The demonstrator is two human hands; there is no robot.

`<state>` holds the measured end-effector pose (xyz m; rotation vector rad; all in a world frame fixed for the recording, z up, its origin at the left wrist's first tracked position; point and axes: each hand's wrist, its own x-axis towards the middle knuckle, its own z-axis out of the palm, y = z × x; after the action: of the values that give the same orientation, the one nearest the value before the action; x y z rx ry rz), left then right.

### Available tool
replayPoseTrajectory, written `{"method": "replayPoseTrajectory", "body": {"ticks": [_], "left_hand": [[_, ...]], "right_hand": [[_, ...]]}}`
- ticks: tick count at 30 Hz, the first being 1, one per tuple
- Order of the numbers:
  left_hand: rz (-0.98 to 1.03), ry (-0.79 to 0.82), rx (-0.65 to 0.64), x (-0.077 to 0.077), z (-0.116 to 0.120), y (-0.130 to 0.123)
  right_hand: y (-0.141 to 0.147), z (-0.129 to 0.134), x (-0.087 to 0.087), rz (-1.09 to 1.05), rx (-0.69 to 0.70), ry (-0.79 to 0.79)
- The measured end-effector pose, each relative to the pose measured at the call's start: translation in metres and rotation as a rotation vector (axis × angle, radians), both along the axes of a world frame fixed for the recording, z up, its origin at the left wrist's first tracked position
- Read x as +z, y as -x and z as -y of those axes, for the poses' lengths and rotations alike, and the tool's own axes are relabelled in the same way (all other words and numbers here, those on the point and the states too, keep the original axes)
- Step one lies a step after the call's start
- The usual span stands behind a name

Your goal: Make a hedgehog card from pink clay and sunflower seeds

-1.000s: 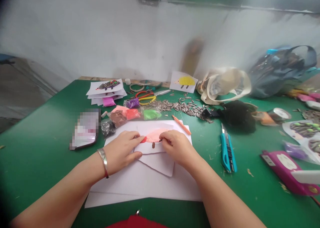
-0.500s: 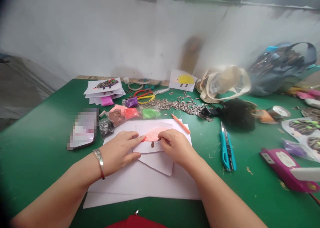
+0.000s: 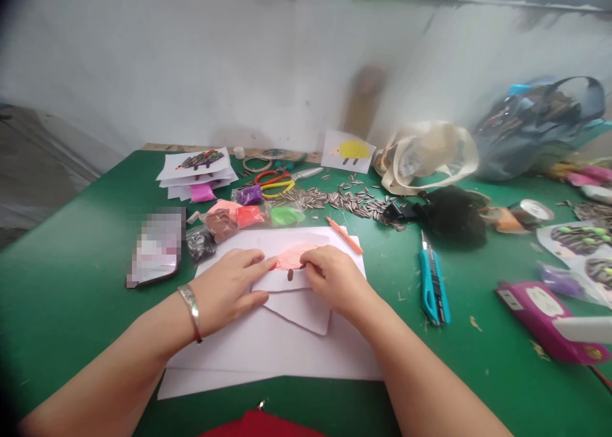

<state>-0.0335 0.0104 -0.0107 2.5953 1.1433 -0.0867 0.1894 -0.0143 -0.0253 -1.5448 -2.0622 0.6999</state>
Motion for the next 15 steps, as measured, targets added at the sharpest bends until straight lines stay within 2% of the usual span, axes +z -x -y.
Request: {"method": "replayPoseTrajectory", "body": {"ticks": [5, 15], "left_hand": [[-0.027, -0.039, 0.017, -0.0011, 0.0022, -0.0023], [-0.049, -0.003, 0.048, 0.0032, 0.0037, -0.0051]], "right_hand": [[0.0014, 0.0008, 0.0007, -0.008, -0.007, -0.003], [-0.0008, 0.0013, -0.0059, -0.031, -0.034, -0.027]]}}
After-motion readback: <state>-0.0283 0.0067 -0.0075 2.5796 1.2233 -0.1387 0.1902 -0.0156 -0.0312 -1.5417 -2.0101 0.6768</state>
